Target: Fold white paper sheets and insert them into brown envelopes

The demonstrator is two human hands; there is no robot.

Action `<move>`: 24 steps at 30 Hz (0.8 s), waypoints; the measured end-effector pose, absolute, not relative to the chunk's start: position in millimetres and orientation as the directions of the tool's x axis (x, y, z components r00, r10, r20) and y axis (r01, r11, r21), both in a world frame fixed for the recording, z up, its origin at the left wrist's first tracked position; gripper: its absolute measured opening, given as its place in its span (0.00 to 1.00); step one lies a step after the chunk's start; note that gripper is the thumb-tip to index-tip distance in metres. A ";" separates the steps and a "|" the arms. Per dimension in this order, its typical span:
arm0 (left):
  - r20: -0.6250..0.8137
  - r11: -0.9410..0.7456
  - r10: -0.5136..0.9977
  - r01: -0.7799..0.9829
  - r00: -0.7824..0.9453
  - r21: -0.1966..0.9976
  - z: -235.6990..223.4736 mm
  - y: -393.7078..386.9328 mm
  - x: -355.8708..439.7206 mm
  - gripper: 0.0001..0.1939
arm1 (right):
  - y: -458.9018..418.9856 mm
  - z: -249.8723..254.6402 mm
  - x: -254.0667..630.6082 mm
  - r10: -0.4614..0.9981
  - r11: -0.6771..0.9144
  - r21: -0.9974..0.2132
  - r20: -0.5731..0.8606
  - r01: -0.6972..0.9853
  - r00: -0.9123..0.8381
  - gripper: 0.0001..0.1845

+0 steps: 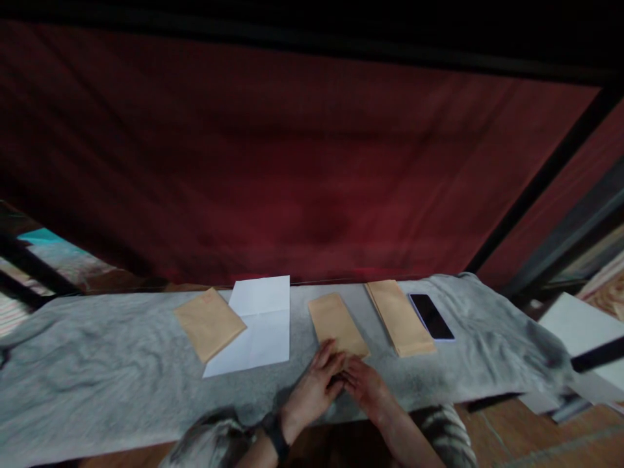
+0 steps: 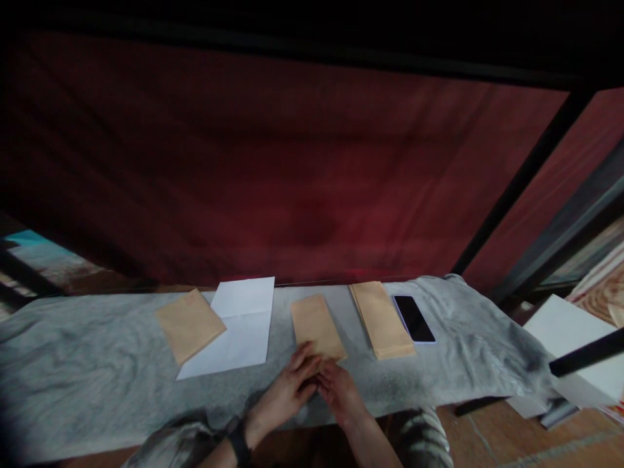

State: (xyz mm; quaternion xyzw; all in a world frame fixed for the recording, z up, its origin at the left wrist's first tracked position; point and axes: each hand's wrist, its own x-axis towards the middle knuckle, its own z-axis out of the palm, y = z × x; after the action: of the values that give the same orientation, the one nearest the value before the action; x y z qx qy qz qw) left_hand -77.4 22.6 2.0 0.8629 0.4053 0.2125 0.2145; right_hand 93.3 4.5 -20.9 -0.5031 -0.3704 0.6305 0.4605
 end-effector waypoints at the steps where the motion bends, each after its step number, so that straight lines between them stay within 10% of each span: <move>1: 0.174 -0.604 0.769 0.612 0.615 0.511 1.2 21.4 -78.6 0.32 | 2.6 -16.6 95.7 0.946 -0.326 -0.915 -0.315 -0.240 -0.080 0.20; 8: 0.128 -0.661 0.727 0.635 0.675 0.400 3.5 22.7 -88.3 0.31 | -5.7 0.6 115.6 0.834 -0.548 -0.828 -0.529 -0.119 -0.160 0.25; 12: 0.128 -0.667 0.720 0.630 0.682 0.397 4.8 24.4 -86.8 0.28 | -8.7 -4.6 118.7 0.994 -0.107 -0.950 -0.110 0.293 0.007 0.23; 15: 0.149 -0.653 0.735 0.634 0.661 0.415 3.1 26.0 -84.4 0.24 | -14.2 -12.0 121.6 0.949 0.298 -0.654 0.283 0.695 -0.141 0.23; 19: 0.181 -0.605 0.789 0.690 0.588 0.397 0.5 26.1 -84.7 0.23 | -21.1 -29.3 129.6 0.860 0.491 -0.299 0.319 0.818 -0.399 0.26; 24: 0.159 -0.710 0.700 0.652 0.696 0.265 8.3 19.3 -84.5 0.25 | -9.1 -35.2 136.0 0.844 0.501 -0.272 0.362 0.822 -0.395 0.23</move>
State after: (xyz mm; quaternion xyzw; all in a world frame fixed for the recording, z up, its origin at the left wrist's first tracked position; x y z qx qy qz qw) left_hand -84.5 19.3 8.3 0.9161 0.3690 0.1251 0.0945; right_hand 136.0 -9.1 -35.2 -0.4989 -0.8349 0.0245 0.2314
